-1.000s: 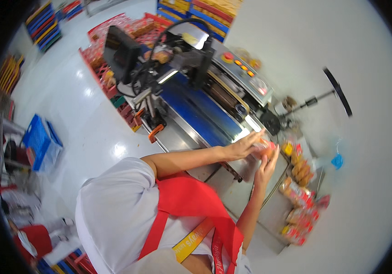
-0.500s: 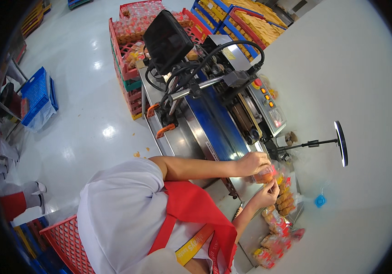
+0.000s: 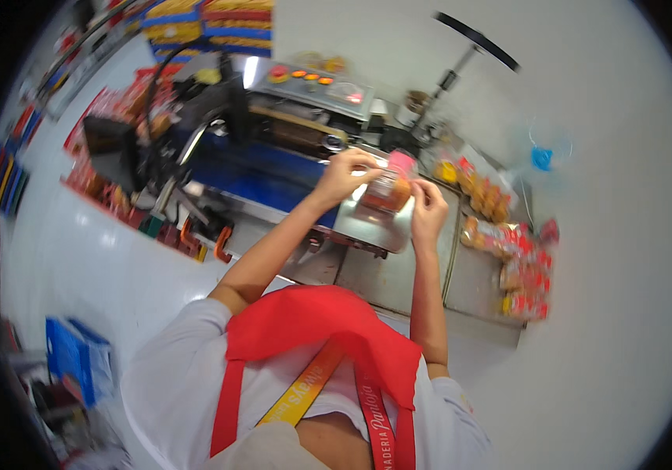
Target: The person places buns into clear plastic bags, seals them using a heat-sealing machine, and stacks the packaged buns into a red crate. The person repeats this process for multiple buns throughout the clip.
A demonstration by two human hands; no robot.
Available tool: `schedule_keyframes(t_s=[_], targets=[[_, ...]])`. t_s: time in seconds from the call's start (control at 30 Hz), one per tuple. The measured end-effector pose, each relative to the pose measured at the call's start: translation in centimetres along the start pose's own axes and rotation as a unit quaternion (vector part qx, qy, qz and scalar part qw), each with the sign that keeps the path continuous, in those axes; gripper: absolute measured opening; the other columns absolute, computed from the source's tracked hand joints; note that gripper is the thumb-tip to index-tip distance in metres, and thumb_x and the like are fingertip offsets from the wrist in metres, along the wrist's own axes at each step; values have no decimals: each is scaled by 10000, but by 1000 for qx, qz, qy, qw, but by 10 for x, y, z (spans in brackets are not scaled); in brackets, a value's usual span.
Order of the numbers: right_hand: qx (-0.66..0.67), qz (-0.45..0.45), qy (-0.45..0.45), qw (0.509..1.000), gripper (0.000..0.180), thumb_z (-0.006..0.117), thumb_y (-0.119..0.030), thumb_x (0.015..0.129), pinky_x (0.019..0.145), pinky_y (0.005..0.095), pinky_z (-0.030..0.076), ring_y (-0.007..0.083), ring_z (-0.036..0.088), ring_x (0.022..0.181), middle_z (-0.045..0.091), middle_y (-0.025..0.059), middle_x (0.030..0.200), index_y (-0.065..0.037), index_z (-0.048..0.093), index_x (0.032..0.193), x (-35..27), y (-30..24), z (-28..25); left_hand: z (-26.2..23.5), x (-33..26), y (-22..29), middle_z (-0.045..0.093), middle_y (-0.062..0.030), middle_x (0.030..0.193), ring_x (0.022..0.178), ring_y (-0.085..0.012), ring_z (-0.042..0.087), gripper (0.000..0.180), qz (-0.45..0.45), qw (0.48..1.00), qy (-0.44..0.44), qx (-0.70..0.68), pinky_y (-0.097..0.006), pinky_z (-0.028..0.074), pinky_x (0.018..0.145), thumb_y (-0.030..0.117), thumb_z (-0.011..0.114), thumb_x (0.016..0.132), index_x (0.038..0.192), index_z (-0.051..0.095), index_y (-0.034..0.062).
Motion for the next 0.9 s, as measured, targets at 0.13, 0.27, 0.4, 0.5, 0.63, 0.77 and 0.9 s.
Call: schedule_keyframes(t_s=[0.13,0.27,0.4,0.5,0.63,0.77,0.9], targets=[[19,-41,-50,998,93,644,-91,851,820,278,468,154,577,988,601,86,1154,-10,673,886,11,-5,-9,-4,12,-1,660,-114,1085,1054,-188,591,133,4,995,-76,-60,-325,462,901,133,728,777,873,728,40],[218,14,-106,970,88,672,-77,834,833,271,467,132,586,951,641,95,1070,1,696,867,26,9,-11,3,23,-5,691,-110,986,928,-159,636,112,-38,985,-111,-125,-299,490,856,81,710,784,877,726,21],[200,-32,-54,978,66,683,-57,820,799,254,476,119,602,877,679,75,906,-5,711,850,29,12,-10,6,25,-16,692,-108,937,884,-146,630,94,-27,986,-90,-137,-281,490,822,64,702,799,874,723,13],[219,-25,-41,975,67,682,-58,822,780,253,484,115,609,836,683,70,879,-6,710,854,25,15,-7,9,22,-21,683,-106,945,864,-124,620,79,-43,982,-82,-163,-256,494,791,36,687,817,880,713,-5],[213,-5,-28,977,77,684,-68,826,769,258,483,111,615,812,688,62,852,3,702,848,24,17,-6,11,22,-15,680,-90,916,830,-104,615,73,-60,978,-61,-189,-244,494,774,11,682,816,880,704,-17],[143,-69,21,987,84,687,-69,813,752,258,475,102,619,801,694,56,831,14,694,826,11,-9,-8,3,20,5,676,-84,851,778,-91,619,53,-90,978,-35,-187,-226,499,725,1,691,805,838,663,-29],[121,55,3,991,106,719,-91,771,622,231,491,80,618,658,687,55,738,10,699,799,33,25,7,-5,38,2,677,-59,777,749,-79,630,173,-114,991,-62,20,-212,501,660,70,733,769,824,575,22]])
Point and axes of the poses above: each hand's wrist, its own x-axis towards the middle knuckle, its own z-axis out of the palm, y = z × x, the point moved 4 cm from there along x, towards the middle knuckle
